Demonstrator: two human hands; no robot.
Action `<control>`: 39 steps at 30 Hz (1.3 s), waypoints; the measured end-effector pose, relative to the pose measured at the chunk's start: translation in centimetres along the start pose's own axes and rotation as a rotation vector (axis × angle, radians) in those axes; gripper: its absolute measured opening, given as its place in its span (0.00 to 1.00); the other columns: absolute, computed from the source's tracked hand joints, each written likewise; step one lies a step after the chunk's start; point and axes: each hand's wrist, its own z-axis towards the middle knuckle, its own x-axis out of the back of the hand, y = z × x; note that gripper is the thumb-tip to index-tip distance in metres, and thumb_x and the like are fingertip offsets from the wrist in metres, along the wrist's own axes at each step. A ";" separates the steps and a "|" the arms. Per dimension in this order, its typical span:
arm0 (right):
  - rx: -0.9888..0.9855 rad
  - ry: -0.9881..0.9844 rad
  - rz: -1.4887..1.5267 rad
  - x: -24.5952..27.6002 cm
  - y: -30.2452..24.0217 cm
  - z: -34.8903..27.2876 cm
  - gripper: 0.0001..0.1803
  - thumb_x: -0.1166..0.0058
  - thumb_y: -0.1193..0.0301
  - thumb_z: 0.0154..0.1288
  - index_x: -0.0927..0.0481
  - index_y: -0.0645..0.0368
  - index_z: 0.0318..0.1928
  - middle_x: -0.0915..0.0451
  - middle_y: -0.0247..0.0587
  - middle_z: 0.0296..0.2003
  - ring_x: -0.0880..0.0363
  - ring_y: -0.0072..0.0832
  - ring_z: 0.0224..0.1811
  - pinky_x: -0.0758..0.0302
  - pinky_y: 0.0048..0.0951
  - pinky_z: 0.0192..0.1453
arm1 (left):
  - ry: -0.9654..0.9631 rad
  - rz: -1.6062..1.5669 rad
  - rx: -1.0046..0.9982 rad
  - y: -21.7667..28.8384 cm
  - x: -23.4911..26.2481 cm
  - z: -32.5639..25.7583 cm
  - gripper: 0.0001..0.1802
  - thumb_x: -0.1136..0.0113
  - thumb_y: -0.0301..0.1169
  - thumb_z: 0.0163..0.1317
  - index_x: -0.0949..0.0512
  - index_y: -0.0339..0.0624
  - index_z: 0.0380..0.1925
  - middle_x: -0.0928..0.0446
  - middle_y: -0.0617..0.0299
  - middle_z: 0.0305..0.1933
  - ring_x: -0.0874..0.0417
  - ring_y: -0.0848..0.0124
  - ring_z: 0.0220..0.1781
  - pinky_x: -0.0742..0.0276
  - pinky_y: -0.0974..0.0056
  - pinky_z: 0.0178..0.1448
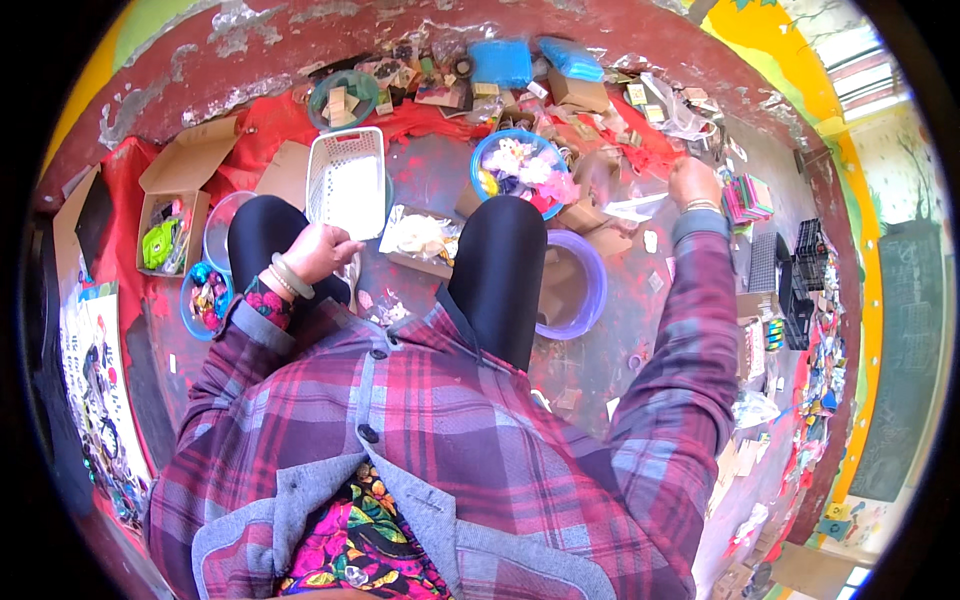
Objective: The person sits on the floor and packs small, colorful decorative items into clear plastic bags. They pick up items from a blue bowl, place them into bags, and seal them, occasionally adding small tags or labels to the packages.
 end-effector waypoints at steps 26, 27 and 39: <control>-0.068 -0.371 1.871 -10.2 -33.1 -17.5 0.15 0.47 0.72 0.62 0.33 0.62 0.47 0.21 0.37 0.35 0.24 0.17 0.33 0.28 0.16 0.31 | 0.187 -1.705 -0.289 6.9 -2.9 0.5 0.22 0.49 0.32 0.64 0.34 0.37 0.56 0.31 0.58 0.58 0.26 0.70 0.50 0.30 0.64 0.49; -0.072 -0.419 1.845 -10.4 -32.9 -17.4 0.12 0.48 0.72 0.62 0.31 0.62 0.45 0.21 0.36 0.33 0.23 0.18 0.31 0.28 0.16 0.30 | 0.180 -1.689 -0.277 6.9 -2.8 0.4 0.21 0.50 0.32 0.64 0.33 0.37 0.56 0.31 0.58 0.57 0.26 0.71 0.49 0.30 0.64 0.49; 0.047 -0.461 1.661 -10.7 -30.6 -18.5 0.07 0.48 0.72 0.62 0.25 0.63 0.38 0.19 0.41 0.29 0.20 0.23 0.31 0.29 0.17 0.31 | 0.415 -1.732 -0.484 3.9 2.3 1.4 0.12 0.50 0.31 0.63 0.25 0.35 0.42 0.21 0.54 0.42 0.22 0.66 0.47 0.30 0.63 0.54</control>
